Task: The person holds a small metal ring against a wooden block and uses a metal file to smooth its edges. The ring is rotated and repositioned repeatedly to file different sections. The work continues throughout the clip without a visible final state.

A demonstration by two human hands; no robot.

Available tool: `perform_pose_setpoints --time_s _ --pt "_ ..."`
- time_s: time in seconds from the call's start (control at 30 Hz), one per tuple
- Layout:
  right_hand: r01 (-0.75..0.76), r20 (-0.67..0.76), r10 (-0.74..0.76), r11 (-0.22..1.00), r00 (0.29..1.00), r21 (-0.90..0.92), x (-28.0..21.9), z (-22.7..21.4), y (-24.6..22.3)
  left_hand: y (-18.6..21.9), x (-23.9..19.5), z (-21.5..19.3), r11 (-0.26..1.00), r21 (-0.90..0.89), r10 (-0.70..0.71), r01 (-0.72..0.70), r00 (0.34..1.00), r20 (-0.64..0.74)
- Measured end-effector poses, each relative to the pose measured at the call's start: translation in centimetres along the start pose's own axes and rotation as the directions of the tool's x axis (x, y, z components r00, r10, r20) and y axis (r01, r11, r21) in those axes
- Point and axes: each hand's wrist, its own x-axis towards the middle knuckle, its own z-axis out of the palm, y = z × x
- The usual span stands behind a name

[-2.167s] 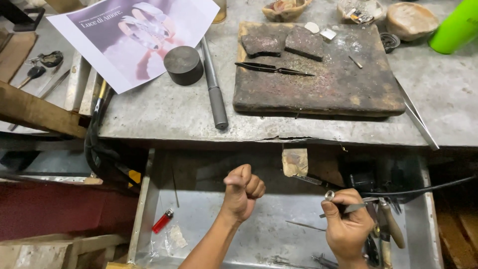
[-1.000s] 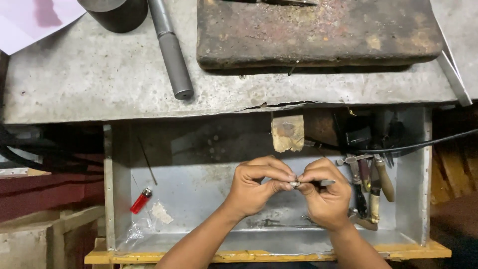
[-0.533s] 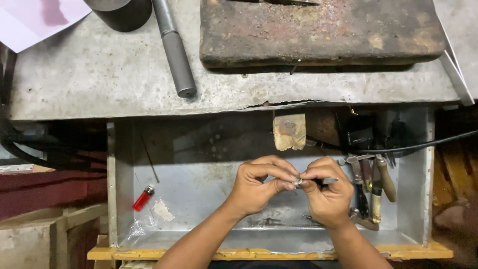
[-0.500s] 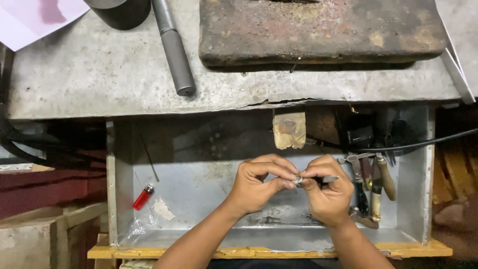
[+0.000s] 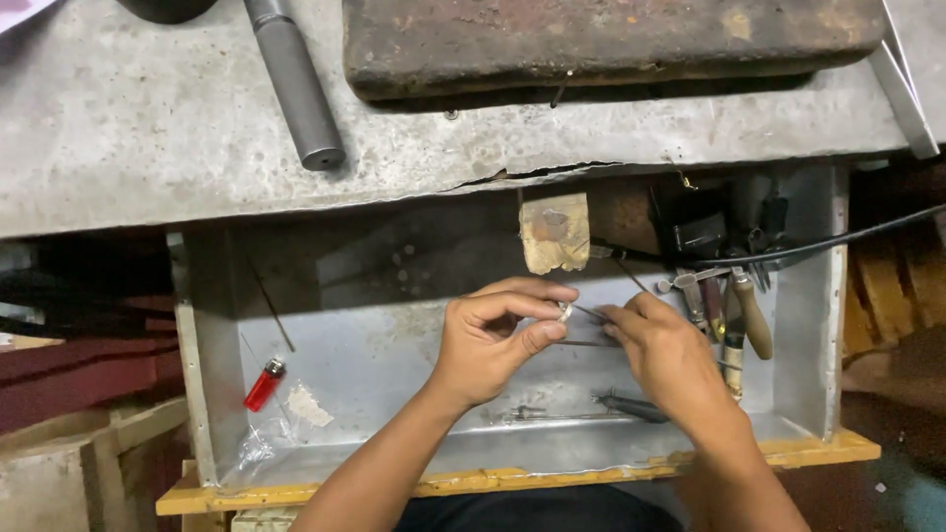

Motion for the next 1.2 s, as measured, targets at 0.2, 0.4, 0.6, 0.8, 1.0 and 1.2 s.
perform_pose_setpoints --time_s 0.2,0.4,0.6,0.8,1.0,1.2 --pt "0.15 -0.203 -0.145 0.989 0.968 0.007 -1.9 3.3 3.3 -0.2 0.2 0.5 0.998 0.053 0.019 -0.02 1.0 0.011" --pt "0.174 -0.108 -0.184 0.98 0.977 -0.1 -1.5 3.5 0.1 -0.1 1.8 3.6 1.0 -0.001 0.005 -0.005 0.998 0.062" --pt "0.056 -0.157 -0.037 0.991 0.987 0.12 -2.1 4.6 2.7 -1.3 3.1 4.0 0.998 -0.054 0.025 -0.022 0.999 0.042" --pt "-0.121 -0.176 0.095 0.983 0.98 -0.138 -2.1 0.9 6.1 -0.4 2.1 2.0 0.996 0.04 -0.088 0.084 0.989 0.116" --pt "-0.253 -0.068 0.244 0.927 0.967 -0.277 -1.1 3.1 6.3 0.8 2.5 1.5 1.0 0.008 -0.016 0.015 0.997 0.076" --pt "-0.115 0.0 0.117 0.983 0.993 0.146 -1.7 3.1 5.0 0.9 2.7 1.0 1.0 -0.017 -0.023 0.024 0.997 0.07"
